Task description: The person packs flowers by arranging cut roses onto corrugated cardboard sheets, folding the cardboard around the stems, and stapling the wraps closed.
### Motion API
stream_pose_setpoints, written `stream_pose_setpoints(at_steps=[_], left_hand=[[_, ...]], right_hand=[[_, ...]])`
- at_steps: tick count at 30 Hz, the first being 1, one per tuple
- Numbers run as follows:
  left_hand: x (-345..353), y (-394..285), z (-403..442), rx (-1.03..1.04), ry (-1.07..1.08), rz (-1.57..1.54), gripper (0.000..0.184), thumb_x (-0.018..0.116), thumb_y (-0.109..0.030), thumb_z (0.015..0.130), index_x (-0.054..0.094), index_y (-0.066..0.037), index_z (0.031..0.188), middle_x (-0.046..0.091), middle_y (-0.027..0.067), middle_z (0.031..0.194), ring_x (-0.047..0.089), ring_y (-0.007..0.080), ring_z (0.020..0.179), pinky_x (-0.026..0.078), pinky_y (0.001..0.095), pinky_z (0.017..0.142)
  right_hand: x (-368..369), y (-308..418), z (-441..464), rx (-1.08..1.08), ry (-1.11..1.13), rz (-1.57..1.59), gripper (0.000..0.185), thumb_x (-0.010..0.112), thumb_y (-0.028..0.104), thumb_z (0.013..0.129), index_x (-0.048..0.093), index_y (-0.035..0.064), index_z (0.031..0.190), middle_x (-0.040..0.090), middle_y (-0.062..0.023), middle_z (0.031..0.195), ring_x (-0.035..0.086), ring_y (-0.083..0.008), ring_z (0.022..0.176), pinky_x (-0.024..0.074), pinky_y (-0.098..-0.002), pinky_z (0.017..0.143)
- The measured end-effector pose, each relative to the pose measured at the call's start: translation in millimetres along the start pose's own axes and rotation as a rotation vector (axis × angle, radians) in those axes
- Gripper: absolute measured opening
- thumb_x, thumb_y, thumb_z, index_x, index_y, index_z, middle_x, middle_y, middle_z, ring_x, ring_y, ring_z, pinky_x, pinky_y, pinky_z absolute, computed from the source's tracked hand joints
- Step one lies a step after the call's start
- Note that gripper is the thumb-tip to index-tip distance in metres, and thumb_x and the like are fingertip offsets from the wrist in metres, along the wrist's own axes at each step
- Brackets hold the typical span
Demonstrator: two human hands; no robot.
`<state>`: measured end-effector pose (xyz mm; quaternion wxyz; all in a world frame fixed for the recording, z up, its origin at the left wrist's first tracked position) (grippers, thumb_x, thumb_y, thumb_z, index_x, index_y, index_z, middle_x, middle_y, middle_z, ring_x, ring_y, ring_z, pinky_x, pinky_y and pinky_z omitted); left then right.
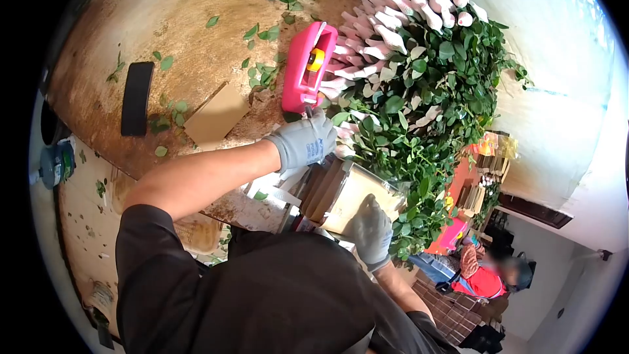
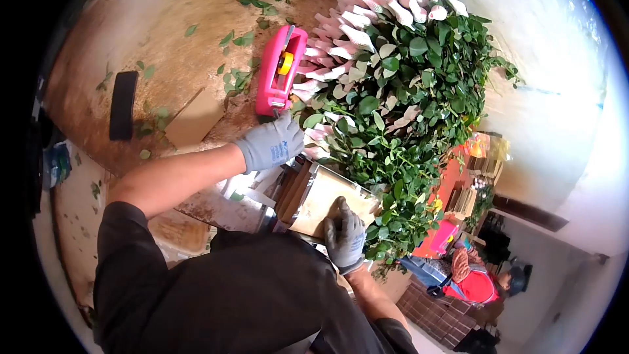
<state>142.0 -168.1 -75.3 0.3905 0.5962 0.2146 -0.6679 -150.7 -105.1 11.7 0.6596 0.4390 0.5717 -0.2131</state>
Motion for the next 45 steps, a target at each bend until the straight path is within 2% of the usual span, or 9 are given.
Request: stream_pose_setpoints(at_steps=[1, 3, 7, 10, 15, 19, 24, 30, 45], left_hand=[[2.6, 1.5, 2.1, 0.006, 0.003, -0.002, 0.023, 0.052, -0.02, 0.094, 0.069, -0.009, 0.105, 0.063, 0.0082, 0.097, 0.062, 0.0274, 0.095, 0.047, 0.0511, 0.1], [9.8, 3.8, 6.3, -0.013, 0.034, -0.186, 0.017, 0.054, -0.019, 0.091, 0.069, -0.01, 0.096, 0.062, 0.0068, 0.092, 0.062, 0.0252, 0.089, 0.049, 0.0435, 0.088], [20.1, 3.6, 12.5, -0.089, 0.169, -0.232, 0.014, 0.056, -0.018, 0.089, 0.068, -0.011, 0.092, 0.062, 0.0056, 0.089, 0.062, 0.0234, 0.083, 0.047, 0.0401, 0.074], [7.3, 0.9, 9.2, -0.049, 0.215, -0.12, 0.014, 0.056, -0.018, 0.09, 0.068, -0.011, 0.093, 0.062, 0.0058, 0.09, 0.062, 0.0231, 0.085, 0.047, 0.0396, 0.076], [-32.1, -9.0, -15.6, -0.122, 0.261, -0.097, 0.023, 0.053, -0.02, 0.095, 0.064, -0.01, 0.112, 0.063, 0.0049, 0.097, 0.059, 0.0197, 0.095, 0.044, 0.0404, 0.087], [-52.8, -47.1, -75.8, -0.07, 0.312, -0.079, 0.027, 0.053, -0.02, 0.095, 0.065, -0.009, 0.117, 0.063, 0.0064, 0.1, 0.059, 0.0227, 0.098, 0.044, 0.0426, 0.088], [-64.3, -76.6, -96.3, -0.008, 0.258, -0.113, 0.025, 0.054, -0.021, 0.094, 0.068, -0.01, 0.112, 0.063, 0.0079, 0.104, 0.059, 0.0279, 0.101, 0.044, 0.0479, 0.093], [-70.0, -100.4, -87.3, -0.033, 0.094, -0.034, 0.022, 0.055, -0.022, 0.093, 0.068, -0.01, 0.107, 0.064, 0.0073, 0.103, 0.061, 0.0268, 0.1, 0.046, 0.0507, 0.099], [-84.0, -106.2, -80.3, 0.074, 0.139, 0.01, 0.023, 0.056, -0.023, 0.092, 0.067, -0.011, 0.108, 0.064, 0.0072, 0.105, 0.061, 0.0249, 0.101, 0.047, 0.0484, 0.096]], right_hand=[[1.1, -0.9, 0.0, 0.006, 0.0, 0.004, 0.066, 0.07, 0.007, 0.087, 0.047, -0.0013, 0.149, 0.063, -0.0136, 0.089, 0.061, -0.033, 0.078, 0.0499, -0.0451, 0.074], [2.1, -2.0, 0.5, -0.058, -0.055, 0.017, 0.065, 0.07, 0.008, 0.087, 0.048, -0.0025, 0.147, 0.066, -0.0167, 0.096, 0.062, -0.035, 0.081, 0.0501, -0.0459, 0.076], [0.0, -0.9, 1.0, -0.01, -0.006, -0.031, 0.063, 0.07, 0.009, 0.087, 0.049, -0.0051, 0.145, 0.066, -0.0187, 0.099, 0.062, -0.0356, 0.083, 0.0499, -0.0457, 0.078], [1.9, -3.7, -0.4, -0.019, -0.021, 0.001, 0.064, 0.07, 0.009, 0.087, 0.049, -0.0049, 0.145, 0.067, -0.0186, 0.099, 0.062, -0.0353, 0.083, 0.0499, -0.0455, 0.078], [-1.1, -0.4, -3.6, -0.06, -0.07, -0.008, 0.063, 0.071, 0.01, 0.088, 0.05, -0.0039, 0.146, 0.065, -0.0176, 0.094, 0.061, -0.0342, 0.08, 0.0503, -0.0447, 0.075], [2.1, -3.3, -0.9, -0.085, -0.082, 0.017, 0.063, 0.071, 0.009, 0.088, 0.049, -0.0032, 0.146, 0.065, -0.0176, 0.093, 0.06, -0.0334, 0.079, 0.0501, -0.0439, 0.073], [2.0, -3.9, -4.3, -0.087, -0.076, -0.006, 0.062, 0.07, 0.011, 0.09, 0.049, -0.0022, 0.146, 0.065, -0.0174, 0.095, 0.06, -0.0325, 0.08, 0.0504, -0.0439, 0.075], [6.4, -10.7, -7.7, -0.154, -0.164, 0.039, 0.057, 0.068, 0.014, 0.092, 0.051, -0.0016, 0.144, 0.066, -0.0203, 0.1, 0.063, -0.0362, 0.086, 0.0513, -0.0456, 0.077], [14.5, -20.5, -14.0, -0.12, -0.131, 0.041, 0.058, 0.065, 0.022, 0.091, 0.05, 0.0027, 0.143, 0.065, -0.0194, 0.106, 0.062, -0.0388, 0.095, 0.0476, -0.0487, 0.085]])
Point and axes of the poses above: each hand's wrist, its own z-axis towards the middle knuckle, its own x-axis out of the palm, y = z × x, the point moved 1 cm from there along z, towards the middle knuckle
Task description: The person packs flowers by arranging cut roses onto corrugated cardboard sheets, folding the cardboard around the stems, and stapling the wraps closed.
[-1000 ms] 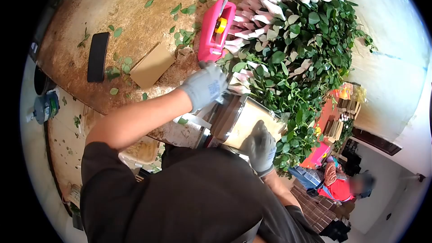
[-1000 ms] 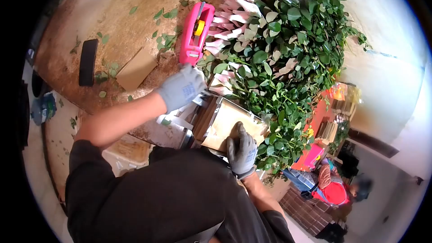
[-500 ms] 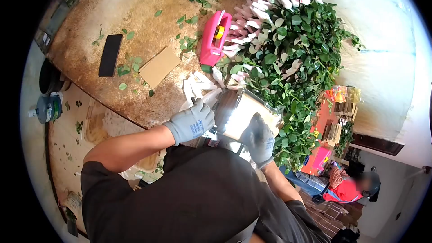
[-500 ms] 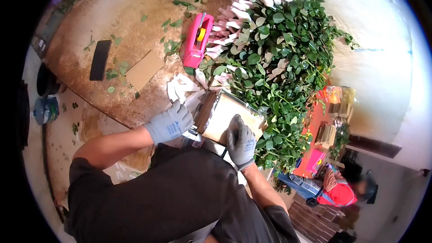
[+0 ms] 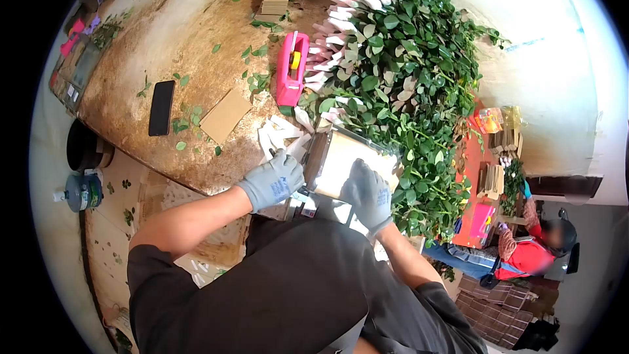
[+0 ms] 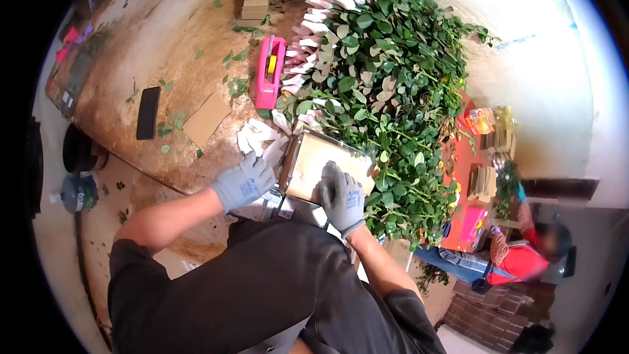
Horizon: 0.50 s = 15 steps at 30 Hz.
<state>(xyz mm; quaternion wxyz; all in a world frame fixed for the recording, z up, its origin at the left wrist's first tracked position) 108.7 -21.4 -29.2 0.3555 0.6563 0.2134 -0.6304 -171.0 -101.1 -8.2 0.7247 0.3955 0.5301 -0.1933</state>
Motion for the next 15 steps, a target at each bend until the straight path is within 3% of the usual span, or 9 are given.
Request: stream_pose_setpoints(at_steps=[6, 15], left_hand=[[-10.1, -3.7, 1.8, -0.07, 0.078, -0.019, 0.025, 0.056, -0.021, 0.092, 0.066, -0.009, 0.111, 0.063, 0.0083, 0.109, 0.059, 0.0253, 0.105, 0.045, 0.0477, 0.099], [-5.8, -20.6, 6.5, -0.133, 0.062, 0.012, 0.02, 0.056, -0.021, 0.092, 0.064, -0.011, 0.107, 0.059, 0.0072, 0.099, 0.058, 0.0245, 0.097, 0.045, 0.0432, 0.085]], right_hand=[[0.0, -0.7, -1.5, 0.009, 0.017, -0.008, 0.059, 0.065, 0.023, 0.091, 0.049, 0.0039, 0.144, 0.065, -0.0193, 0.107, 0.062, -0.0385, 0.097, 0.0469, -0.0488, 0.086], [-5.8, 9.1, -0.7, 0.089, 0.026, -0.014, 0.054, 0.064, 0.025, 0.093, 0.051, 0.0069, 0.142, 0.065, -0.0197, 0.105, 0.062, -0.039, 0.098, 0.0468, -0.049, 0.087]])
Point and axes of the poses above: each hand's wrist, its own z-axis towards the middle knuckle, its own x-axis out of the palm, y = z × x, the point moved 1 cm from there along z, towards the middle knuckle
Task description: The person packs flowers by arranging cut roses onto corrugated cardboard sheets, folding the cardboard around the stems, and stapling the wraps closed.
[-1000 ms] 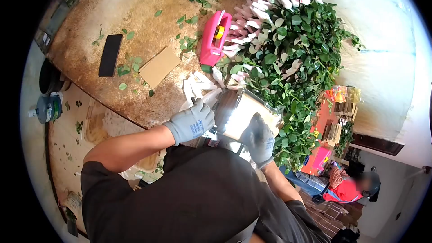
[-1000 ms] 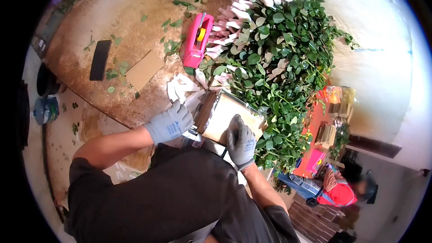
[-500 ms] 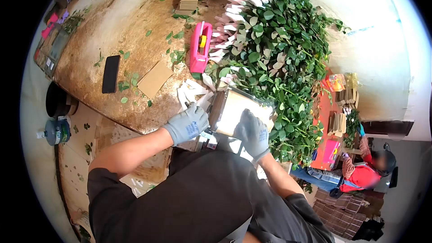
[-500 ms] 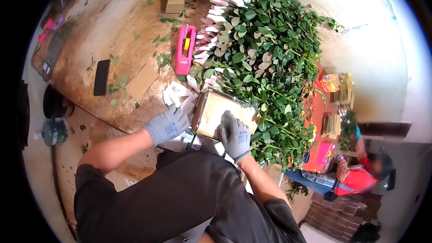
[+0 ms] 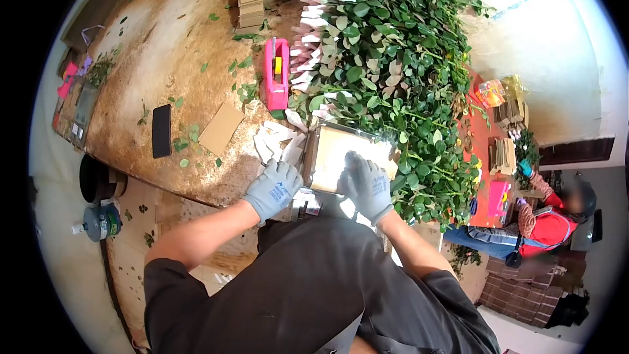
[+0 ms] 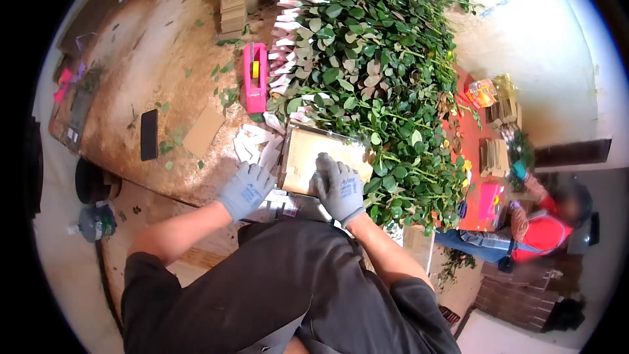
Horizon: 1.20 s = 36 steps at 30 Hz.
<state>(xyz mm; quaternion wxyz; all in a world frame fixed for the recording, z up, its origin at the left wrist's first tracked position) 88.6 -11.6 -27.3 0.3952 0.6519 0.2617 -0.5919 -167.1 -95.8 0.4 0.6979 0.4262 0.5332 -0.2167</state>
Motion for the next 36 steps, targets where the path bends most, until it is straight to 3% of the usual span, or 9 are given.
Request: stream_pose_setpoints(at_steps=[18, 21, 22, 25, 28, 30, 32, 34, 36], left_hand=[[-39.4, 18.0, -11.4, -0.125, -0.034, -0.29, 0.02, 0.069, -0.008, 0.08, 0.058, -0.006, 0.097, 0.056, 0.0134, 0.088, 0.057, 0.0314, 0.081, 0.047, 0.047, 0.077], [-69.6, 1.7, 6.8, -0.654, -0.046, -1.317, 0.04, 0.07, -0.022, 0.09, 0.058, 0.008, 0.114, 0.068, 0.0177, 0.107, 0.067, 0.0311, 0.097, 0.052, 0.0443, 0.088], [-61.5, 2.4, 15.7, -0.549, -0.025, -1.516, 0.049, 0.066, -0.021, 0.094, 0.055, 0.011, 0.13, 0.065, 0.0201, 0.127, 0.063, 0.0265, 0.118, 0.048, 0.0396, 0.102], [-61.2, -12.4, 63.6, -0.214, -0.223, -1.314, 0.057, 0.058, -0.03, 0.102, 0.048, 0.007, 0.145, 0.063, 0.0185, 0.13, 0.055, 0.0293, 0.129, 0.044, 0.0425, 0.109], [-52.5, -23.6, 91.9, -0.304, -0.052, -1.631, 0.061, 0.045, -0.038, 0.108, 0.04, 0.006, 0.149, 0.051, 0.0199, 0.145, 0.048, 0.027, 0.137, 0.04, 0.0407, 0.113], [-50.0, -27.6, 109.8, -0.375, 0.086, -1.837, 0.064, 0.037, -0.044, 0.111, 0.035, 0.005, 0.152, 0.044, 0.0208, 0.155, 0.044, 0.0255, 0.143, 0.038, 0.0395, 0.116], [-61.2, -16.0, 114.7, -0.263, 0.59, -1.871, 0.068, 0.032, -0.046, 0.113, 0.026, 0.004, 0.158, 0.036, 0.0189, 0.16, 0.041, 0.0244, 0.145, 0.035, 0.0384, 0.119], [-47.1, -30.3, 114.7, -0.236, 0.021, -1.791, 0.067, 0.029, -0.045, 0.113, 0.022, 0.002, 0.161, 0.035, 0.0163, 0.161, 0.039, 0.0234, 0.146, 0.033, 0.0382, 0.12], [-46.7, -31.0, 116.7, -0.35, 0.063, -1.813, 0.066, 0.028, -0.042, 0.114, 0.02, 0.002, 0.162, 0.032, 0.0156, 0.163, 0.036, 0.0236, 0.147, 0.031, 0.0374, 0.121]], right_hand=[[-14.0, 6.5, -7.8, 0.065, -0.071, 0.167, 0.032, 0.063, 0.02, 0.091, 0.059, 0.0091, 0.121, 0.065, -0.0141, 0.099, 0.063, -0.0373, 0.089, 0.0495, -0.0494, 0.077], [-13.1, 7.0, -10.7, 0.116, -0.102, 0.208, 0.029, 0.063, 0.019, 0.091, 0.061, 0.0072, 0.117, 0.064, -0.0169, 0.1, 0.063, -0.0388, 0.086, 0.0501, -0.0516, 0.076], [-13.5, 6.5, -11.1, 0.119, -0.119, 0.229, 0.028, 0.063, 0.019, 0.091, 0.061, 0.0066, 0.116, 0.064, -0.018, 0.099, 0.063, -0.0395, 0.084, 0.0502, -0.0523, 0.075], [-6.1, -2.1, -11.6, 0.146, -0.167, 0.366, 0.036, 0.061, 0.022, 0.096, 0.056, 0.0032, 0.126, 0.062, -0.0224, 0.104, 0.062, -0.0433, 0.093, 0.05, -0.0519, 0.084], [-9.9, -8.6, -16.3, 0.19, -0.217, 0.592, 0.052, 0.061, 0.028, 0.098, 0.047, -0.0001, 0.139, 0.06, -0.0261, 0.111, 0.059, -0.0466, 0.105, 0.049, -0.0502, 0.093], [-24.7, -7.7, -23.9, 0.239, -0.198, 0.751, 0.062, 0.062, 0.032, 0.099, 0.041, -0.0018, 0.147, 0.058, -0.0281, 0.114, 0.058, -0.0481, 0.11, 0.0481, -0.0494, 0.097], [-45.0, 4.5, -32.0, 0.133, -0.05, 0.841, 0.083, 0.065, 0.036, 0.097, 0.024, -0.0031, 0.157, 0.054, -0.0316, 0.121, 0.057, -0.0507, 0.113, 0.0472, -0.049, 0.1], [-30.7, 17.7, -28.5, 0.111, -0.046, 0.766, 0.094, 0.068, 0.031, 0.094, 0.011, -0.0032, 0.16, 0.051, -0.0333, 0.124, 0.058, -0.0518, 0.11, 0.048, -0.0485, 0.099], [-18.8, 23.9, -22.1, 0.196, -0.008, 0.612, 0.099, 0.069, 0.022, 0.09, 0.005, -0.0036, 0.16, 0.049, -0.0348, 0.126, 0.059, -0.0529, 0.107, 0.0496, -0.0473, 0.097]])
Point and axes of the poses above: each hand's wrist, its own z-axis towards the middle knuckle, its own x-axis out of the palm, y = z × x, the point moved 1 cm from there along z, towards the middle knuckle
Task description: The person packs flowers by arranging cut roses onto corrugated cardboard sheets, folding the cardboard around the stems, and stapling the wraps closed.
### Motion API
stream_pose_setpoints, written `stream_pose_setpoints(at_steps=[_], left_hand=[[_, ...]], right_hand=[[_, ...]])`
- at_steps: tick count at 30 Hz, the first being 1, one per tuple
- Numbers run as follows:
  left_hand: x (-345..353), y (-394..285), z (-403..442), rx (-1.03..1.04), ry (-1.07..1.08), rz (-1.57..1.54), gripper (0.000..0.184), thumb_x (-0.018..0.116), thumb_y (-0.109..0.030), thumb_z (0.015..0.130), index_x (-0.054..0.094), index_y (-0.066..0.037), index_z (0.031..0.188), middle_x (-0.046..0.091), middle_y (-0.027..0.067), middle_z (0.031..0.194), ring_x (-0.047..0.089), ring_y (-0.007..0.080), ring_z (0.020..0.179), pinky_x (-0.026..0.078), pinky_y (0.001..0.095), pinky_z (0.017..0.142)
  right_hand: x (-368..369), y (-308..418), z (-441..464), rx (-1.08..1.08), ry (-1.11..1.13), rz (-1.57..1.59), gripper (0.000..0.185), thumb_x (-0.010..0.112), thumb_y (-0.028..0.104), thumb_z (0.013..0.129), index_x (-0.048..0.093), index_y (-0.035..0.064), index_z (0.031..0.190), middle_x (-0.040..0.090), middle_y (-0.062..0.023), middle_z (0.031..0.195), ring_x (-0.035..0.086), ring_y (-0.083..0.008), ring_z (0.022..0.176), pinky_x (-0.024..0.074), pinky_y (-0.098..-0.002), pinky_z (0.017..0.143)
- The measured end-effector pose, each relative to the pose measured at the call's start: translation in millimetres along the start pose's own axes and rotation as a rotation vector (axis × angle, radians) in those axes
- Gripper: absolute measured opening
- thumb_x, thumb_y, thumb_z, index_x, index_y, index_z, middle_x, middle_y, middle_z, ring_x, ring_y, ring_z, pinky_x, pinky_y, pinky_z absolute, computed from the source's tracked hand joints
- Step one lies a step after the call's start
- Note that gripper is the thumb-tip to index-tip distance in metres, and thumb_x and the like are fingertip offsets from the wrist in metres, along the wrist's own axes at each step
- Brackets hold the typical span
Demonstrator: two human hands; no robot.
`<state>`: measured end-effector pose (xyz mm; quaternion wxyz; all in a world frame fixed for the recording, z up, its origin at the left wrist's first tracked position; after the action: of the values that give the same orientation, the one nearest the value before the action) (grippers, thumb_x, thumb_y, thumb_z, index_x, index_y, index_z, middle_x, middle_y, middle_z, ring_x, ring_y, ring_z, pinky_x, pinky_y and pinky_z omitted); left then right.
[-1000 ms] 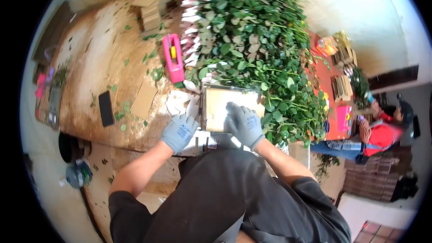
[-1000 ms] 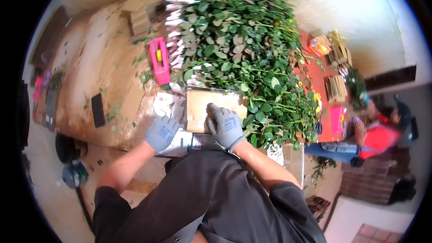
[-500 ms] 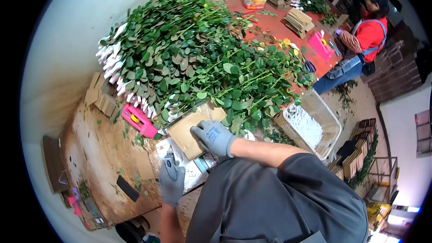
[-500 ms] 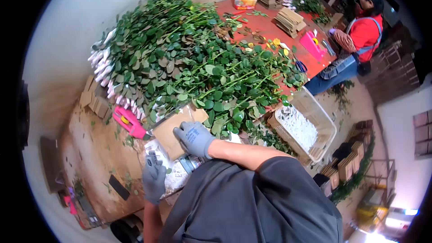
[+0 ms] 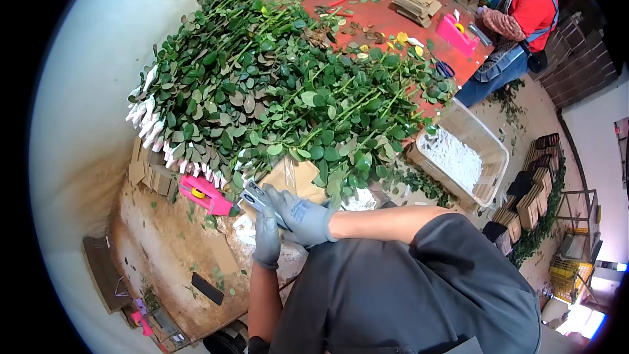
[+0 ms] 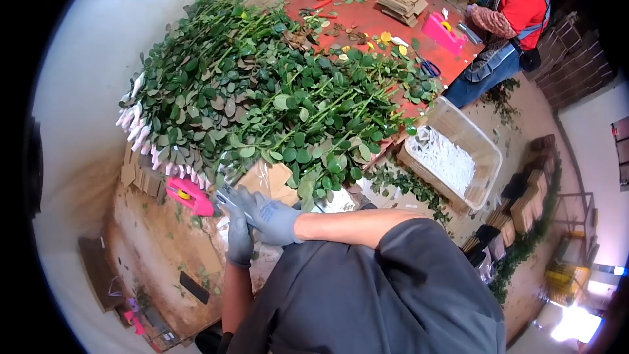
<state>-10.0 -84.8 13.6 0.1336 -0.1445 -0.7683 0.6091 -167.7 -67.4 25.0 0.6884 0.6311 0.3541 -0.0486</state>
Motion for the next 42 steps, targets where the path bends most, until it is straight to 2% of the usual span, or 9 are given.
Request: stream_pose_setpoints(at_steps=[5, 8, 11, 12, 13, 23, 29, 34, 42], left_hand=[[7.0, -18.0, -1.6, 0.075, 0.061, 0.234, 0.077, 0.057, -0.031, 0.102, 0.022, 0.007, 0.158, 0.04, 0.0244, 0.156, 0.04, 0.0347, 0.146, 0.033, 0.0405, 0.119], [0.0, 4.8, -7.1, 0.28, 0.17, 0.769, 0.099, 0.081, -0.036, 0.085, 0.027, 0.01, 0.155, 0.036, 0.0313, 0.158, 0.033, 0.0456, 0.149, 0.031, 0.0496, 0.12], [16.1, -0.9, -10.6, 0.41, 0.191, 0.991, 0.098, 0.081, -0.032, 0.083, 0.029, 0.007, 0.156, 0.035, 0.0288, 0.159, 0.029, 0.0482, 0.15, 0.027, 0.0533, 0.121], [18.8, 1.5, -11.6, 0.405, 0.18, 1.032, 0.097, 0.081, -0.027, 0.081, 0.03, 0.005, 0.157, 0.036, 0.0283, 0.159, 0.029, 0.0501, 0.149, 0.027, 0.0545, 0.121], [20.3, 3.7, -11.8, 0.401, 0.172, 1.075, 0.097, 0.08, -0.021, 0.079, 0.03, 0.003, 0.158, 0.036, 0.0277, 0.16, 0.029, 0.0519, 0.149, 0.027, 0.0558, 0.121], [19.6, 15.8, -10.1, 0.406, 0.101, 1.127, 0.087, 0.073, -0.014, 0.078, 0.036, -0.002, 0.156, 0.038, 0.0203, 0.16, 0.029, 0.043, 0.151, 0.026, 0.0511, 0.122], [20.3, 13.6, -11.7, 0.415, 0.065, 1.125, 0.083, 0.073, -0.012, 0.078, 0.041, -0.002, 0.154, 0.042, 0.019, 0.158, 0.032, 0.0405, 0.15, 0.027, 0.0494, 0.123], [20.5, 11.4, -12.3, 0.406, 0.058, 1.12, 0.079, 0.073, -0.009, 0.079, 0.044, -0.002, 0.152, 0.044, 0.0176, 0.156, 0.035, 0.0392, 0.149, 0.029, 0.0492, 0.122], [19.2, 6.7, -13.7, 0.397, 0.029, 1.104, 0.077, 0.074, -0.007, 0.078, 0.046, -0.003, 0.15, 0.046, 0.0168, 0.155, 0.037, 0.0376, 0.148, 0.032, 0.0492, 0.121]], right_hand=[[-30.2, -14.0, 15.9, 0.061, -0.026, 0.443, 0.065, 0.065, 0.012, 0.082, 0.048, 0.0069, 0.145, 0.065, -0.0212, 0.116, 0.065, -0.0359, 0.111, 0.0521, -0.0436, 0.097], [-90.9, -27.7, 3.7, 0.151, 0.16, 0.323, 0.066, 0.068, 0.023, 0.078, 0.051, 0.0037, 0.139, 0.068, -0.0224, 0.118, 0.069, -0.0357, 0.107, 0.0548, -0.0425, 0.093], [-139.8, -53.4, -13.2, 0.214, 0.252, 0.124, 0.066, 0.072, 0.038, 0.083, 0.055, 0.0045, 0.138, 0.071, -0.0192, 0.114, 0.07, -0.0305, 0.102, 0.0551, -0.0413, 0.089], [-156.1, -46.7, -18.4, 0.383, 0.349, 0.191, 0.064, 0.072, 0.035, 0.082, 0.057, 0.0043, 0.136, 0.072, -0.0202, 0.11, 0.07, -0.0327, 0.101, 0.0547, -0.043, 0.09], [-159.1, -56.2, -20.7, 0.265, 0.297, 0.034, 0.061, 0.071, 0.03, 0.081, 0.057, 0.0038, 0.135, 0.072, -0.0216, 0.106, 0.07, -0.0355, 0.1, 0.0546, -0.0445, 0.089], [-170.8, -82.8, -32.7, 0.409, 0.496, -0.251, 0.048, 0.069, 0.021, 0.081, 0.059, 0.0039, 0.124, 0.07, -0.0202, 0.099, 0.069, -0.0357, 0.092, 0.0541, -0.0437, 0.077], [-173.1, -81.2, -26.7, 0.287, 0.471, -0.215, 0.037, 0.066, 0.019, 0.082, 0.06, 0.0019, 0.114, 0.07, -0.0219, 0.097, 0.069, -0.0397, 0.095, 0.0531, -0.0482, 0.08], [-169.5, -68.7, -6.1, 0.22, 0.502, -0.542, 0.038, 0.063, 0.016, 0.083, 0.059, 0.0028, 0.118, 0.07, -0.0213, 0.1, 0.069, -0.0409, 0.095, 0.0528, -0.0499, 0.081], [-171.4, -60.6, 22.5, 0.096, 0.805, -0.456, 0.043, 0.066, 0.01, 0.08, 0.061, 0.0068, 0.123, 0.071, -0.0185, 0.094, 0.069, -0.0394, 0.091, 0.0527, -0.0483, 0.077]])
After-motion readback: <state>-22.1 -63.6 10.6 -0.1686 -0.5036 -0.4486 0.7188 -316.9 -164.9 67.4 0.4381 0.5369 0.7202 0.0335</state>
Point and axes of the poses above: each hand's wrist, its own z-axis towards the middle knuckle, its own x-axis out of the palm, y = z × x, the point moved 1 cm from there along z, towards the middle knuckle
